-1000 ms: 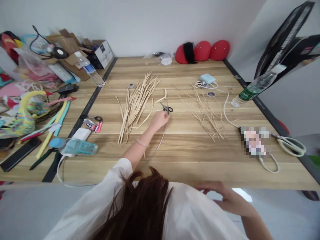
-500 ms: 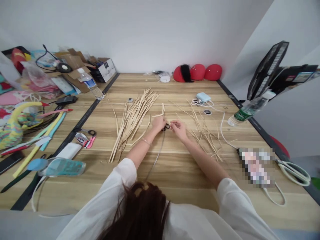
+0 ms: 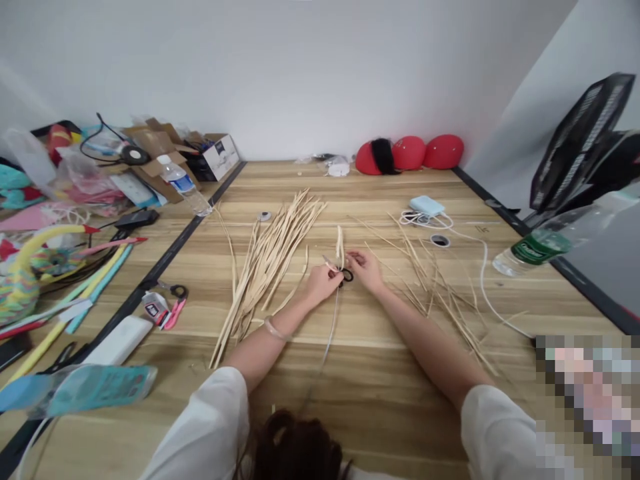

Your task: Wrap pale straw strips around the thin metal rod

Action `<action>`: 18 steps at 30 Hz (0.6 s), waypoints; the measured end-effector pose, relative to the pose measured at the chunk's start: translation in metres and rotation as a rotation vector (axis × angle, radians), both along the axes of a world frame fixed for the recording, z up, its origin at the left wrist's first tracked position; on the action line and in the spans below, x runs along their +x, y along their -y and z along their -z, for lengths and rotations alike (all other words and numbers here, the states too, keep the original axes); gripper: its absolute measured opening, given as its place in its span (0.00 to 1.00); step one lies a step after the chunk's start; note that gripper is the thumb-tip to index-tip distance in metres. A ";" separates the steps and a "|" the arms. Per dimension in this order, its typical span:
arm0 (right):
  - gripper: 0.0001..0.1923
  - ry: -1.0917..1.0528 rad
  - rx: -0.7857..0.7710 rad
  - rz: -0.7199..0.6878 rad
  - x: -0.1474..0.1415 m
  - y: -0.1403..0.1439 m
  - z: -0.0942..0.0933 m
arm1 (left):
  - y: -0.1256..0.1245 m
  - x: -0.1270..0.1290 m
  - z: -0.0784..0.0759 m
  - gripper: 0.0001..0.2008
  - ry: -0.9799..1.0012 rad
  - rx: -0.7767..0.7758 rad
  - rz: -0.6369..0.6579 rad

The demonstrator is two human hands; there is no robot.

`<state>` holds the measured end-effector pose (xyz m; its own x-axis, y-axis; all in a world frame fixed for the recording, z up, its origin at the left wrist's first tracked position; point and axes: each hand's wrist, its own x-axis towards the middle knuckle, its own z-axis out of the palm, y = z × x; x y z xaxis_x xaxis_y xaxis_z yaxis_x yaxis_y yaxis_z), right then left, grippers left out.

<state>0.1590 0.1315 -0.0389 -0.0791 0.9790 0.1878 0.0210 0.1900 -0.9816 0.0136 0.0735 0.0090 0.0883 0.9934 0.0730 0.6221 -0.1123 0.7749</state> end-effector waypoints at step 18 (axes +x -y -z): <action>0.12 -0.033 -0.002 0.097 0.004 -0.002 -0.001 | -0.006 0.004 0.014 0.06 0.298 -0.170 -0.003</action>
